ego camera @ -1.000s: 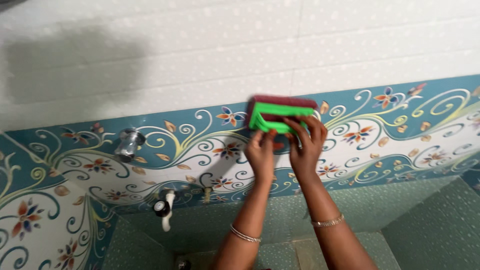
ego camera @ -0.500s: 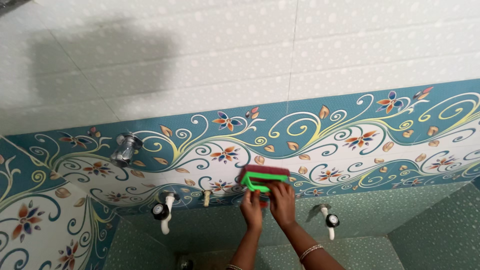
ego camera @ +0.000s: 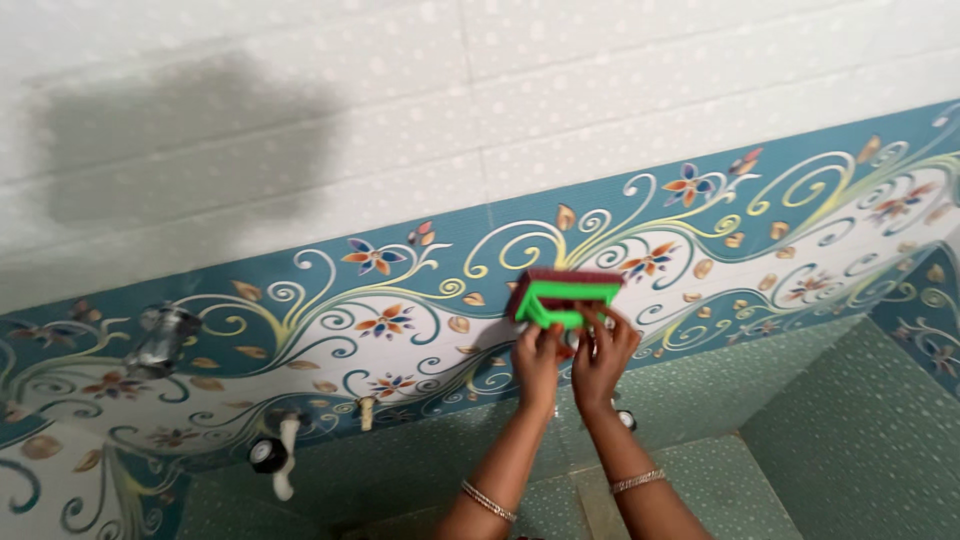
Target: The person scrubs the patterned tiles on a bathroom wall using a green sponge and pours water over the surface with a pink plastic mug.
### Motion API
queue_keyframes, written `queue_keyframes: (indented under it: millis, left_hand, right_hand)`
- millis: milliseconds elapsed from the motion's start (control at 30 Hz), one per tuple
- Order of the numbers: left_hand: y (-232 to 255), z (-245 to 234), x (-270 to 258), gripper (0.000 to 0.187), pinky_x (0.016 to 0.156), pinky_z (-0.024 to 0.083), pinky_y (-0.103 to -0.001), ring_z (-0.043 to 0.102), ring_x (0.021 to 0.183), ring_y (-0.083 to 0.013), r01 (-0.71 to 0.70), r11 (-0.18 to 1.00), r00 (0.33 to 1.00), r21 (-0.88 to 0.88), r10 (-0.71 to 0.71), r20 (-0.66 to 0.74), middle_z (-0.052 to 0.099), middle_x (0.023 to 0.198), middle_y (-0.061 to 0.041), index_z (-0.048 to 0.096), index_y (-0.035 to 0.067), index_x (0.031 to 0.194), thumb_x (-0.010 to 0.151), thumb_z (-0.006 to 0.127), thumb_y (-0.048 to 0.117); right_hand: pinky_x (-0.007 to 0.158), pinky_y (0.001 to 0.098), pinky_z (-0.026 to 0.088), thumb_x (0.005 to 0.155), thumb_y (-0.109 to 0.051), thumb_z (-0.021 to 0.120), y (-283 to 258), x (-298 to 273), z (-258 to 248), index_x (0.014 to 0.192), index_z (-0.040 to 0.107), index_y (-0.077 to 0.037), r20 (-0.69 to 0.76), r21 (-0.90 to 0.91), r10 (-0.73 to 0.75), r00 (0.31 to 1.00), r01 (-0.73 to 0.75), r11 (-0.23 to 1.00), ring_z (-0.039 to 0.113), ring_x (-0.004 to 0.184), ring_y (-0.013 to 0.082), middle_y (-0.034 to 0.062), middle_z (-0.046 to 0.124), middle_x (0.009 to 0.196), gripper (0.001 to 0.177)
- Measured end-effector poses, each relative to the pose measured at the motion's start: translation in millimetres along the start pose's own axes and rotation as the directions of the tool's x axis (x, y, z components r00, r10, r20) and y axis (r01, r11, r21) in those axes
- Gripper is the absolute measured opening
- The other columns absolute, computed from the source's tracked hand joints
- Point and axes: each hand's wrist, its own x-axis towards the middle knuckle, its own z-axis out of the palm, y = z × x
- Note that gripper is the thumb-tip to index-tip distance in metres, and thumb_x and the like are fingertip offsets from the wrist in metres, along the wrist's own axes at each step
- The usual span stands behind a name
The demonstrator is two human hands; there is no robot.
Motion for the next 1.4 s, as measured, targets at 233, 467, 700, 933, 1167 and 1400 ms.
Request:
queue_keyframes:
  millis: [233,467,700,933,1167,1400]
  left_hand:
    - [129.9,63.4,24.0,0.036,0.069,0.058,-0.029,0.071,0.075,-0.0145,0.018,0.925,0.984,-0.380,0.051,0.170,0.074,0.095,-0.007,0.065,0.005,0.120,0.097,0.069,0.032]
    - [64.6,9.2,2.9,0.032,0.065,0.057,-0.030,0.070,0.075,-0.0125,-0.040,0.975,0.999,-0.220,0.040,-0.003,0.073,0.098,-0.005,0.065,0.005,0.121,0.100,0.062,0.029]
    - [-106.9,-34.0,-17.4,0.038,0.064,0.057,-0.027,0.070,0.070,-0.0136,0.276,0.961,0.956,-0.020,-0.277,-0.094,0.073,0.087,-0.009,0.070,0.004,0.120,0.096,0.068,0.034]
    - [-142.6,40.1,-18.5,0.030,0.062,0.059,-0.027,0.072,0.072,-0.0119,0.282,0.959,0.959,0.034,-0.281,-0.025,0.074,0.089,-0.006,0.072,0.006,0.116,0.098,0.065,0.029]
    - [5.1,152.8,10.7,0.029,0.069,0.054,-0.023,0.067,0.082,-0.0067,0.126,0.977,0.969,-0.170,-0.084,0.234,0.072,0.098,-0.001,0.069,0.009,0.122,0.102,0.064,0.029]
    - [99.3,151.3,28.3,0.039,0.075,0.058,-0.031,0.070,0.085,-0.0140,0.012,0.894,0.955,-0.448,0.122,0.269,0.074,0.112,-0.003,0.064,0.008,0.128,0.098,0.068,0.033]
  right_hand:
    - [0.098,0.0406,0.038,0.088,-0.003,0.075,-72.5,134.6,-47.5,0.118,0.073,-0.016,-0.033,0.166,-0.188,0.982,0.191,0.967,0.055,0.111,0.0276,0.0051,0.068,0.122,0.033]
    - [0.096,0.0435,0.038,0.080,-0.003,0.072,-28.6,74.3,-18.4,0.110,0.070,-0.011,0.061,0.174,-0.258,0.964,0.244,0.954,0.058,0.110,0.0300,0.0067,0.069,0.116,0.031]
    - [0.095,0.0428,0.044,0.080,-0.003,0.072,77.3,-50.0,-4.5,0.105,0.072,-0.010,0.235,0.125,0.021,0.972,-0.052,0.991,0.055,0.108,0.0337,0.0101,0.068,0.110,0.026]
    - [0.092,0.0408,0.050,0.084,0.000,0.070,149.0,-54.5,-18.3,0.110,0.071,-0.005,0.143,0.152,0.348,0.926,-0.368,0.917,0.062,0.105,0.0311,0.0123,0.069,0.114,0.027]
    - [0.087,0.0371,0.052,0.090,0.001,0.070,112.1,83.4,-55.8,0.115,0.065,-0.004,0.036,0.358,0.294,0.955,-0.287,0.888,0.064,0.101,0.0286,0.0119,0.066,0.110,0.026]
    - [0.089,0.0376,0.049,0.081,0.000,0.074,22.2,165.1,-74.6,0.108,0.072,-0.007,0.050,0.193,-0.023,0.998,0.012,0.981,0.063,0.097,0.0268,0.0082,0.072,0.105,0.027]
